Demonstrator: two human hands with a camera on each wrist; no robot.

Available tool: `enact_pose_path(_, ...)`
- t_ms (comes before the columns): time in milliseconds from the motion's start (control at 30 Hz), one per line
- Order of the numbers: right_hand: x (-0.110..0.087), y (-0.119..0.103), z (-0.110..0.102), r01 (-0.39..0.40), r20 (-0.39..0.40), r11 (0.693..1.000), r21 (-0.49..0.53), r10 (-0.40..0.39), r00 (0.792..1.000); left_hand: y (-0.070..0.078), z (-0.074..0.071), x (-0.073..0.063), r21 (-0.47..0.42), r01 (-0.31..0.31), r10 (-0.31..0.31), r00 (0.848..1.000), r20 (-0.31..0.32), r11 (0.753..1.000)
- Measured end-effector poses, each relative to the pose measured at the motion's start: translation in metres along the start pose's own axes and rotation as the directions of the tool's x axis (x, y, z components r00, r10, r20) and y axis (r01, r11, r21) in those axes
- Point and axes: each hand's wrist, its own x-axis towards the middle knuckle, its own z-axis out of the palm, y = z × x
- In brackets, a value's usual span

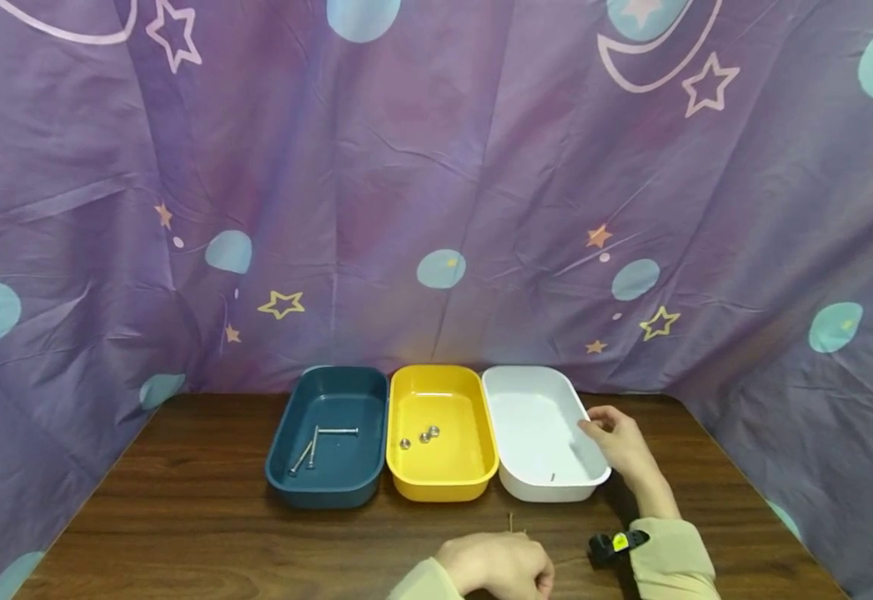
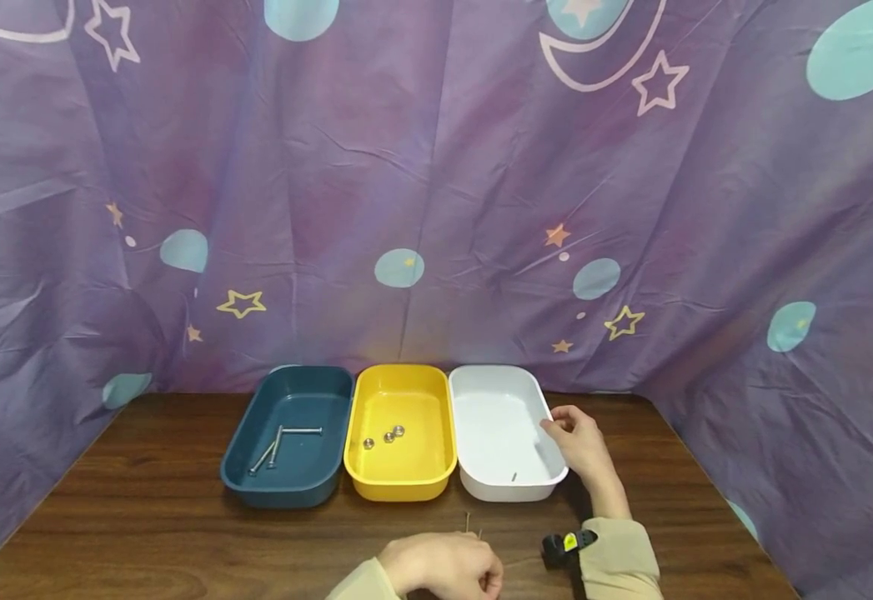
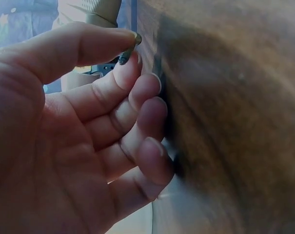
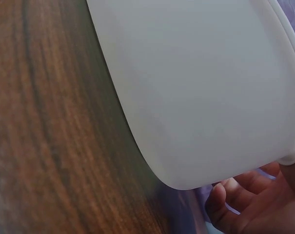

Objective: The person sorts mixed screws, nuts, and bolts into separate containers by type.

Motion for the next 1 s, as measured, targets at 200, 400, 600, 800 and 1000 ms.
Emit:
enact_pose_path(200,0.002,-0.001,0.0,-0.002,0.002,1.0,-0.009,0.002,1.0,0.001,-0.001,0.0,0.021,0.012,-0.012,1.0,-0.023,1.0)
enact_pose_path(400,0.003,-0.002,0.001,0.001,0.005,1.0,-0.004,-0.001,1.0,-0.002,-0.003,0.0,-0.013,-0.004,0.003,1.0,-0.027,1.0)
enact_pose_path(600,0.003,-0.001,0.004,-0.021,0.015,1.0,0.01,0.02,1.0,-0.005,-0.006,0.0,0.011,-0.053,0.054,0.998,-0.034,0.999)
enact_pose_path(800,0.003,0.001,0.004,-0.002,0.016,0.999,0.032,0.002,1.0,-0.005,-0.014,0.0,0.078,-0.086,0.089,0.995,-0.04,0.993)
enact_pose_path(1000,0.001,0.005,0.004,0.013,0.002,0.999,0.034,-0.013,1.0,-0.004,-0.029,0.001,0.131,-0.116,0.125,0.99,-0.064,0.985)
